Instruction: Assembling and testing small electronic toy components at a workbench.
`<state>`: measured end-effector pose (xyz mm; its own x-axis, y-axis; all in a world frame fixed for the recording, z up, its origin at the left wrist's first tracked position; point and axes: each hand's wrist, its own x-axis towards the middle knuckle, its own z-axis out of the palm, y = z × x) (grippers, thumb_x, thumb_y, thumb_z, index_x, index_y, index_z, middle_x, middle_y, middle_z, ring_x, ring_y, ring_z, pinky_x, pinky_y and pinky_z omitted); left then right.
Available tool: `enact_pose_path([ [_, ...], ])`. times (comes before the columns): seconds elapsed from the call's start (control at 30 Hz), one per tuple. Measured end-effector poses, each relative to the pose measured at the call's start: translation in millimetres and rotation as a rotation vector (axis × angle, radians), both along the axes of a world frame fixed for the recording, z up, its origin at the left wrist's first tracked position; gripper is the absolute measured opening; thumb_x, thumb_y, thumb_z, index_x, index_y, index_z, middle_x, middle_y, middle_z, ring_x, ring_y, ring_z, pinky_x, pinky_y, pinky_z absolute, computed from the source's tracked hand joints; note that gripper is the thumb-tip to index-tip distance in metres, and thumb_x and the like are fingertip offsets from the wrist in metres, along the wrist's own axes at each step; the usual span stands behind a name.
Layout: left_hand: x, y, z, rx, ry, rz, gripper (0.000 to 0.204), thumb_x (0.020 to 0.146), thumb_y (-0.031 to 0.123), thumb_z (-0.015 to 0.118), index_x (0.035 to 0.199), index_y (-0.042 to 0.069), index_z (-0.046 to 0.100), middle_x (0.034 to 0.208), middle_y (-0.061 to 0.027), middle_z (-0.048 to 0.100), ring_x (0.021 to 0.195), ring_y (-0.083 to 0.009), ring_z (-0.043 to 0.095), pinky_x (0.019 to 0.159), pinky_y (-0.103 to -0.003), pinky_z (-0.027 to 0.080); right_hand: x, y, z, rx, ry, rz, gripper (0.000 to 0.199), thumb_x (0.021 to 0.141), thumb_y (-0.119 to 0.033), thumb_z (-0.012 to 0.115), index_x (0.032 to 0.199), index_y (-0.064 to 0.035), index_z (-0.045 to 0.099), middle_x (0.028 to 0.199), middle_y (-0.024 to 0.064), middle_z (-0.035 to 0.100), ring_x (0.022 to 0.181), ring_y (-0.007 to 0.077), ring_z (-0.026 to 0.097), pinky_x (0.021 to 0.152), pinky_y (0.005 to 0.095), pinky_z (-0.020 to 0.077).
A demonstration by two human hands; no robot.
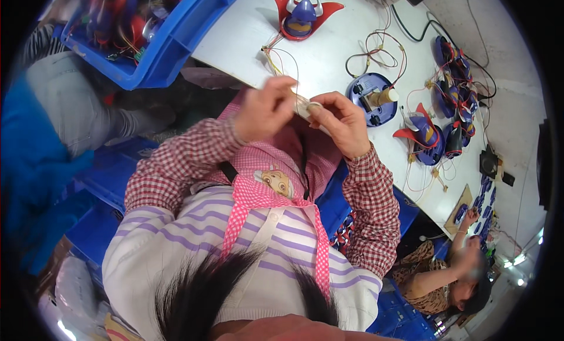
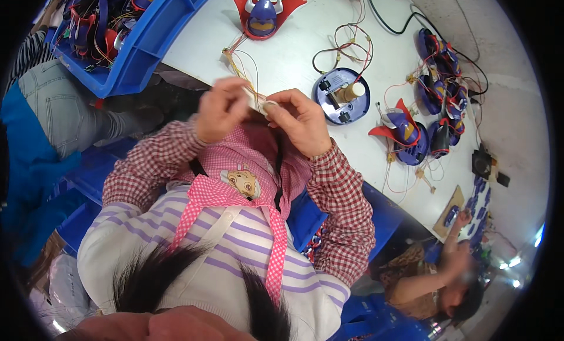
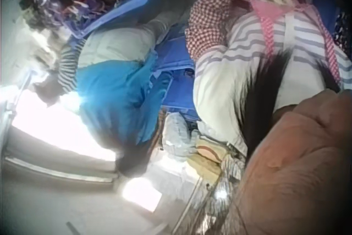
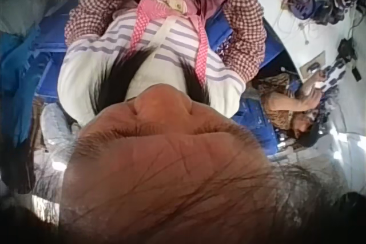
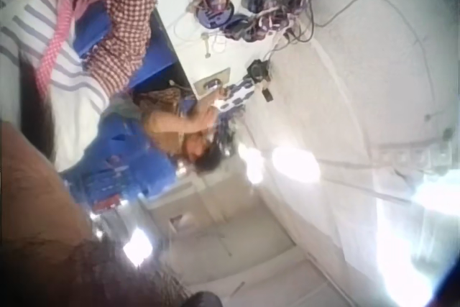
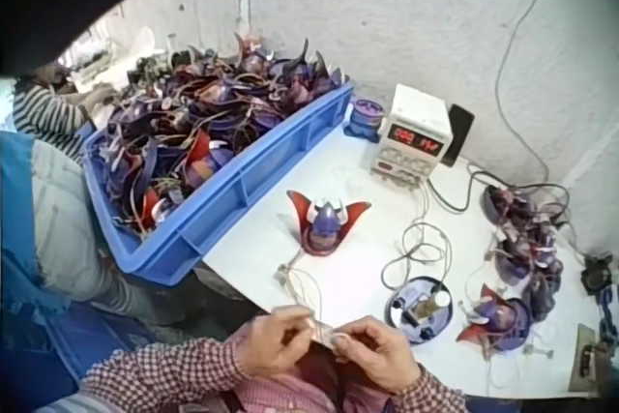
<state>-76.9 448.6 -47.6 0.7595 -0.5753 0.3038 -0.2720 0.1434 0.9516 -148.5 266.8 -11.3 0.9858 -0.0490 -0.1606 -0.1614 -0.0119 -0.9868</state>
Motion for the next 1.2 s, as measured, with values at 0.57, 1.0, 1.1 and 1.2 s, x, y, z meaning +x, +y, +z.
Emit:
enact_pose_path([
  [0.57, 110, 28, -8, 0.455, -0.74, -0.07, 0.014, 0.084, 0.01, 0.064, 0.097, 0.004, 0.065, 0.086, -0.0064, 0.063, 0.065, -0.0157, 0.058, 0.059, -0.022, 0.049, -3, -1, 6, 0.115, 0.065, -0.208, 0.018, 0.087, -0.006, 0.062, 0.102, 0.0043, 0.059, 0.08, 0.0082, 0.06, 0.065, 0.0111, 0.056, 0.058, 0.0201, 0.0482],
  [1.0, 113, 25, -17, 0.368, -0.838, 0.023, 0.012, 0.083, 0.007, 0.064, 0.094, 0.003, 0.064, 0.084, -0.0071, 0.062, 0.063, -0.0143, 0.056, 0.055, -0.021, 0.046, 1, 16, -8, 0.22, 0.161, -0.208, 0.019, 0.087, -0.007, 0.062, 0.102, 0.0034, 0.059, 0.078, 0.0073, 0.059, 0.063, 0.0097, 0.055, 0.055, 0.0185, 0.0483],
  [1.1, 112, 25, -18, 0.363, -0.841, 0.032, 0.012, 0.083, 0.007, 0.064, 0.095, 0.003, 0.064, 0.084, -0.007, 0.062, 0.063, -0.0141, 0.056, 0.055, -0.021, 0.046, 0, 18, -9, 0.232, 0.16, -0.216, 0.018, 0.087, -0.006, 0.062, 0.102, 0.0041, 0.059, 0.079, 0.008, 0.059, 0.063, 0.0103, 0.056, 0.056, 0.0188, 0.049],
  [1.2, 108, 31, -16, 0.39, -0.727, 0.035, 0.015, 0.083, 0.007, 0.064, 0.097, 0.002, 0.063, 0.086, -0.0076, 0.061, 0.064, -0.0134, 0.055, 0.055, -0.021, 0.045, -1, 21, -7, 0.229, 0.16, -0.216, 0.018, 0.087, -0.006, 0.061, 0.102, 0.0034, 0.059, 0.079, 0.0073, 0.059, 0.062, 0.0099, 0.055, 0.056, 0.0193, 0.0487],
])
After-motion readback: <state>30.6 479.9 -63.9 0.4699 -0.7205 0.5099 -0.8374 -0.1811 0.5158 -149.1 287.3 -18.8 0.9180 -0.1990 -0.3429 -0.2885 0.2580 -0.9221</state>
